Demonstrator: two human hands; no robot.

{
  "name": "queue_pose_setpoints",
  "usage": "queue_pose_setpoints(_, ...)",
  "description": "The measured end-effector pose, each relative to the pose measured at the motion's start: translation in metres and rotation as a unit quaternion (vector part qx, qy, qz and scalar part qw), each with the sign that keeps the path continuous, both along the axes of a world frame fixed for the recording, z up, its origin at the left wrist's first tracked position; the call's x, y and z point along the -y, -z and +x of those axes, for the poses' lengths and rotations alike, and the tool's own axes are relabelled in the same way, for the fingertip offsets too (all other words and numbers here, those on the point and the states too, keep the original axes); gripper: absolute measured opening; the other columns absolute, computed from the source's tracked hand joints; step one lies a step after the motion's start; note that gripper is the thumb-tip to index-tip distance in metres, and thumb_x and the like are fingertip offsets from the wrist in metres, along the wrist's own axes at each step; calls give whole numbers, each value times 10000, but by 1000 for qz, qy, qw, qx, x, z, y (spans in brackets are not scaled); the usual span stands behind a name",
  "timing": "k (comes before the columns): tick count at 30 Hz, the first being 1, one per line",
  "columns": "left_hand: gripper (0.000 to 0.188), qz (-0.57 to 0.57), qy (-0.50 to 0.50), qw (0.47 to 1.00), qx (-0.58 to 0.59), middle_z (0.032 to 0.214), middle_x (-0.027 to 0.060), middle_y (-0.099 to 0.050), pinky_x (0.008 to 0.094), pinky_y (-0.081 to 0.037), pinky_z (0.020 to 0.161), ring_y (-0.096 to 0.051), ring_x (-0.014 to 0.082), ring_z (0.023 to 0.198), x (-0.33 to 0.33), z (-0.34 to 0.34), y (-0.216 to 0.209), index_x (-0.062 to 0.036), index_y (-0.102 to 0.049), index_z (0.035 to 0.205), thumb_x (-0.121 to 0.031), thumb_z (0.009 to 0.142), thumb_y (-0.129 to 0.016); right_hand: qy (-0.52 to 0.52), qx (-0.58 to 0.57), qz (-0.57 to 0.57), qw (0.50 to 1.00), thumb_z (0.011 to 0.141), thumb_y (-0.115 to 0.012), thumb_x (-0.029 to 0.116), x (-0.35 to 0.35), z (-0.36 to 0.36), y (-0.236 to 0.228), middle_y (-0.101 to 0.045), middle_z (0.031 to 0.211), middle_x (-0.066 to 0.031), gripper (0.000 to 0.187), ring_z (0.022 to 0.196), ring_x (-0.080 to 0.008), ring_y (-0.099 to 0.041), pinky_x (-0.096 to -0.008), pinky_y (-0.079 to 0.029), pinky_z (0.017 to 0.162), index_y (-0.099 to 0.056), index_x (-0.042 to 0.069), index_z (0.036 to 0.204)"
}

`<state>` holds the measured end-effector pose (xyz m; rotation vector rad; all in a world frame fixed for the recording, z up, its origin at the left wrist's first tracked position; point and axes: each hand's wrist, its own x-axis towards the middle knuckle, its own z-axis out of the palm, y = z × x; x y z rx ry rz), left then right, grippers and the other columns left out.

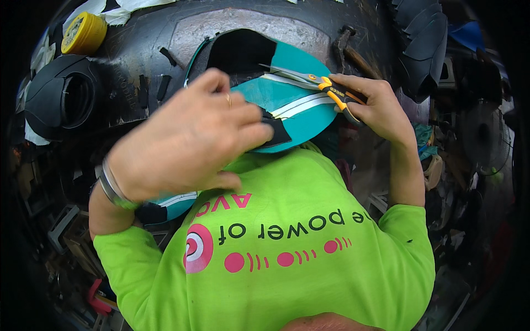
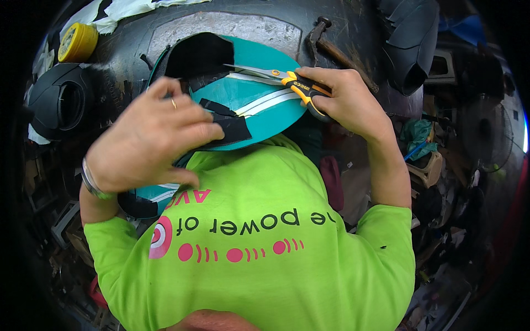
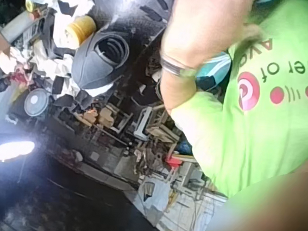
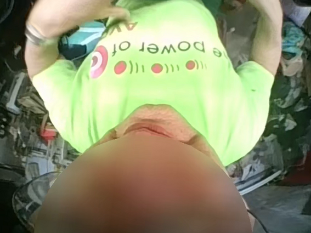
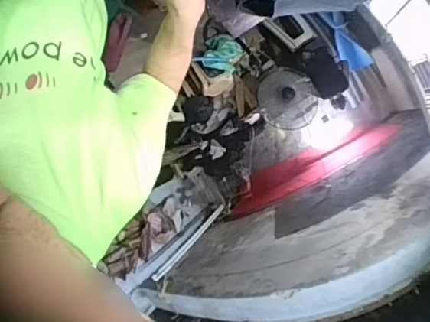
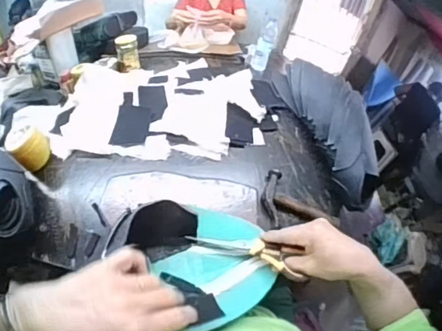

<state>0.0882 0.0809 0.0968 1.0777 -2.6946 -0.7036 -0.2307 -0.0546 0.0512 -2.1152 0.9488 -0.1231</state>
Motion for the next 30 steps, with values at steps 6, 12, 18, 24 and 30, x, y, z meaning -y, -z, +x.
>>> queue_pose_setpoints(6, 136, -320, -99, 942, 21, 906, 34, -588, 337, -487, 815, -602, 189, 910, 2, 10, 42, -69, -697, 874, -115, 751, -661, 157, 165, 188, 955, 775, -862, -33, -9, -18, -5, -666, 964, 7, 594, 783, -17, -570, -157, -466, 689, -647, -39, 1329)
queue_pose_setpoints(12, 212, -253, -110, 959, 68, 1121, 76, -677, 399, -491, 1033, -639, 261, 1101, 37, 21, 55, -47, -757, 1046, -40, 854, -668, 159, 145, 314, 925, 757, -880, 13, -24, -15, -20, -611, 810, 53, 596, 679, 12, -528, -138, -390, 583, -659, -21, 1310)
queue_pose_setpoints(18, 308, -154, -236, 959, 28, 1224, 119, -660, 407, -570, 895, -700, 301, 1031, 52, 1, 53, -25, -689, 1204, -3, 913, -590, 142, 126, 259, 947, 795, -866, 47, -30, 9, -10, -558, 754, 69, 552, 650, 5, -488, -172, -359, 559, -662, -23, 1303)
queue_pose_setpoints(24, 198, -251, -261, 922, 137, 1081, 109, -699, 384, -588, 793, -735, 291, 923, 76, -14, 86, -51, -721, 1062, -72, 880, -646, 153, 174, 236, 944, 858, -836, 117, -23, 26, -4, -584, 720, 31, 541, 537, -42, -584, -191, -443, 453, -629, -4, 1343)
queue_pose_setpoints(30, 114, -301, -229, 924, 53, 961, 107, -650, 390, -554, 741, -698, 286, 867, 78, -14, 74, -57, -625, 966, -112, 875, -667, 201, 222, 281, 912, 888, -818, 141, -24, 21, 13, -637, 746, -5, 559, 540, -63, -606, -189, -460, 473, -590, -22, 1372)
